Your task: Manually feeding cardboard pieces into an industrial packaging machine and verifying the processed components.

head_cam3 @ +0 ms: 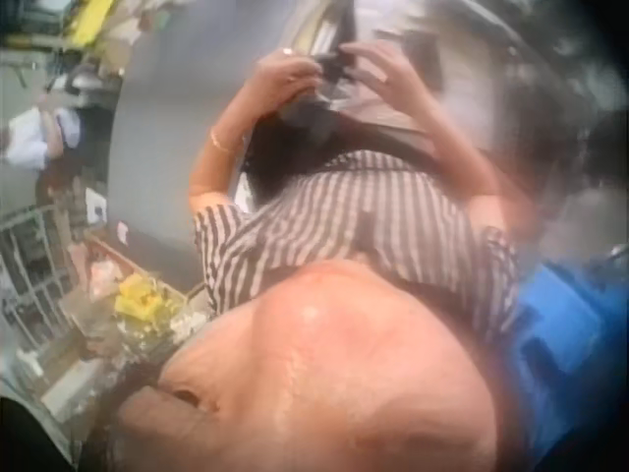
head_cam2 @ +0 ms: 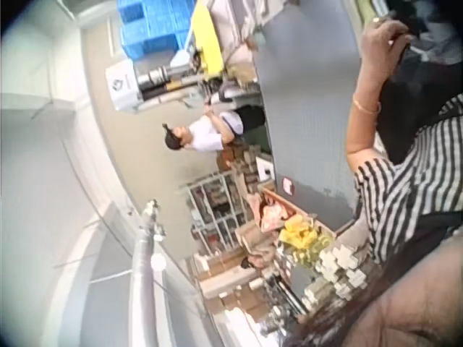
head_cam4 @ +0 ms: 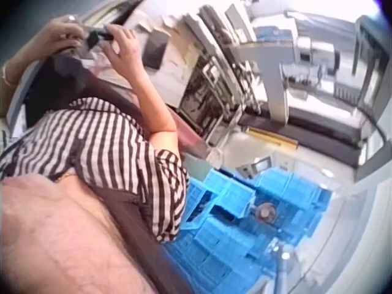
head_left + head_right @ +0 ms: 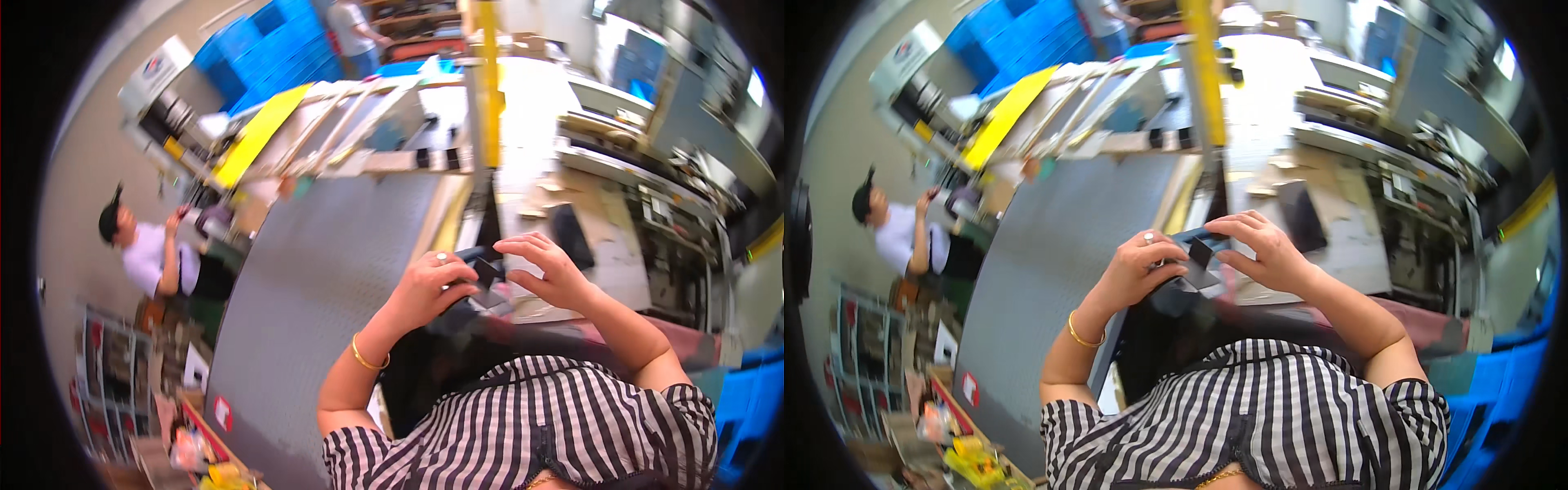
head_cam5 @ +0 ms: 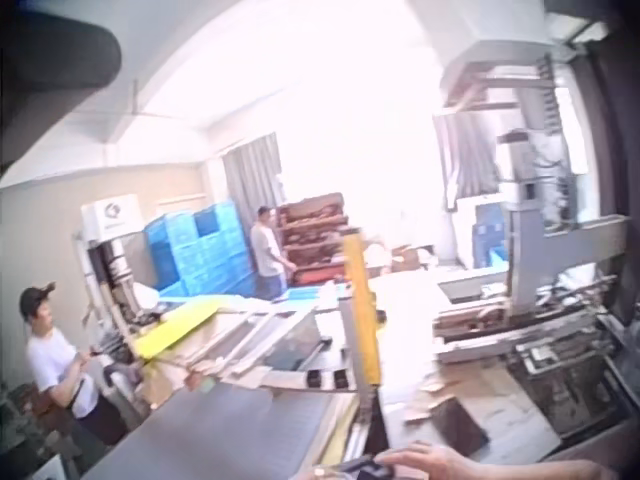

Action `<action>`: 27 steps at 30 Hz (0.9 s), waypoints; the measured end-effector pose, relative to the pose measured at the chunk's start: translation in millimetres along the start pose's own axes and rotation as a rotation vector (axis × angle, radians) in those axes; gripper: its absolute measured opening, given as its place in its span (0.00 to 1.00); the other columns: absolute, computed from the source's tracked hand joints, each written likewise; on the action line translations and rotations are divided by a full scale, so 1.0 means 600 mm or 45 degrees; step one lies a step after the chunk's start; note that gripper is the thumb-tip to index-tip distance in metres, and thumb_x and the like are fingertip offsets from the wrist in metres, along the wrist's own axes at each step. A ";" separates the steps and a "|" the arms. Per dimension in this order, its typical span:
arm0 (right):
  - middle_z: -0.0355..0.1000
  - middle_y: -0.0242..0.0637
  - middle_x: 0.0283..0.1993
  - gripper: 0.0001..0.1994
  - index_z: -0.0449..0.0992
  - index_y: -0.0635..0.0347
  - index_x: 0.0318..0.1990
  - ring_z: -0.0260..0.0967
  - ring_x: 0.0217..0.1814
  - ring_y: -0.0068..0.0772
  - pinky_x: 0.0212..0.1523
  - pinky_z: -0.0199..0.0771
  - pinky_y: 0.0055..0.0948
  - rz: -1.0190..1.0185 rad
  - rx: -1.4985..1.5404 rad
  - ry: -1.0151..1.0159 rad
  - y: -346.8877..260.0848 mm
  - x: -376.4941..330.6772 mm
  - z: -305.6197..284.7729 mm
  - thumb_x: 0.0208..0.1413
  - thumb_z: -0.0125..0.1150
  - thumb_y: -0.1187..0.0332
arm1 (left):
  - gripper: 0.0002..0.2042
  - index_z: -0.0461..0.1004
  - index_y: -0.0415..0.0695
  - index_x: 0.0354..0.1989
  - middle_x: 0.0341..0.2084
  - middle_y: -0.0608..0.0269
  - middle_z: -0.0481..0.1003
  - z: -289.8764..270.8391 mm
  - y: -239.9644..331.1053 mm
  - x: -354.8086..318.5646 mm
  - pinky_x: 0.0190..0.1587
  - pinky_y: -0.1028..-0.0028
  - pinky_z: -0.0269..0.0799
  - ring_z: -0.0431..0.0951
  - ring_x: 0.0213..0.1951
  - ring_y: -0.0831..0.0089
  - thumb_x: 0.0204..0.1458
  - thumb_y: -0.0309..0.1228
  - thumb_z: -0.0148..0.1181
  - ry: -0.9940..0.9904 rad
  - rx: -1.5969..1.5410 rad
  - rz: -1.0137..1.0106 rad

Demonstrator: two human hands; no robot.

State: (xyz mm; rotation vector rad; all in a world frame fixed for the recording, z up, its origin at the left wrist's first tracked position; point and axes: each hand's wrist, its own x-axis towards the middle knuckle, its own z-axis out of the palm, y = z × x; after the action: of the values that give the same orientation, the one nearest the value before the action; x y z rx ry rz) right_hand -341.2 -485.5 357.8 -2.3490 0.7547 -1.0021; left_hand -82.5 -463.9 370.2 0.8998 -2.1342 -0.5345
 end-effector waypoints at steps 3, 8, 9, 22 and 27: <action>0.74 0.41 0.53 0.19 0.75 0.57 0.54 0.69 0.56 0.44 0.58 0.67 0.40 0.102 -0.071 0.069 0.037 -0.112 -0.115 0.55 0.64 0.68 | 0.08 0.79 0.44 0.33 0.30 0.61 0.78 0.103 0.072 0.144 0.39 0.69 0.73 0.77 0.34 0.64 0.45 0.28 0.71 -0.186 -0.017 0.292; 0.75 0.42 0.51 0.17 0.76 0.58 0.53 0.70 0.55 0.41 0.58 0.67 0.37 0.470 0.264 0.303 0.082 -0.245 -0.247 0.58 0.63 0.64 | 0.07 0.80 0.40 0.33 0.31 0.60 0.78 0.239 0.138 0.314 0.34 0.76 0.73 0.78 0.29 0.71 0.44 0.22 0.70 -0.427 -0.302 0.371; 0.75 0.42 0.51 0.19 0.75 0.59 0.55 0.69 0.56 0.40 0.59 0.67 0.36 0.491 0.412 0.323 0.095 -0.260 -0.270 0.57 0.64 0.63 | 0.07 0.80 0.40 0.33 0.30 0.61 0.78 0.257 0.147 0.341 0.34 0.76 0.73 0.78 0.29 0.70 0.45 0.22 0.69 -0.497 -0.363 0.357; 0.76 0.41 0.47 0.31 0.66 0.55 0.63 0.70 0.52 0.43 0.56 0.67 0.38 0.430 -0.343 0.644 0.300 -0.256 -0.539 0.52 0.67 0.59 | 0.23 0.72 0.40 0.53 0.45 0.60 0.77 0.493 0.053 0.630 0.51 0.69 0.70 0.75 0.47 0.69 0.46 0.22 0.68 -0.363 -0.375 0.238; 0.78 0.41 0.42 0.35 0.59 0.72 0.64 0.75 0.41 0.26 0.44 0.75 0.25 0.629 0.250 0.599 0.478 -0.175 -0.669 0.56 0.67 0.61 | 0.31 0.65 0.45 0.61 0.40 0.63 0.78 0.541 -0.020 0.820 0.37 0.77 0.74 0.77 0.37 0.78 0.47 0.23 0.69 -0.296 -0.775 -0.092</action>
State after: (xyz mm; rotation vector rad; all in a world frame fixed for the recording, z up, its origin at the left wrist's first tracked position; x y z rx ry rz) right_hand -791.6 -710.6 380.4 -1.6482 1.2683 -1.3327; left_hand -560.3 -808.7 390.6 0.5859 -1.9541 -1.2908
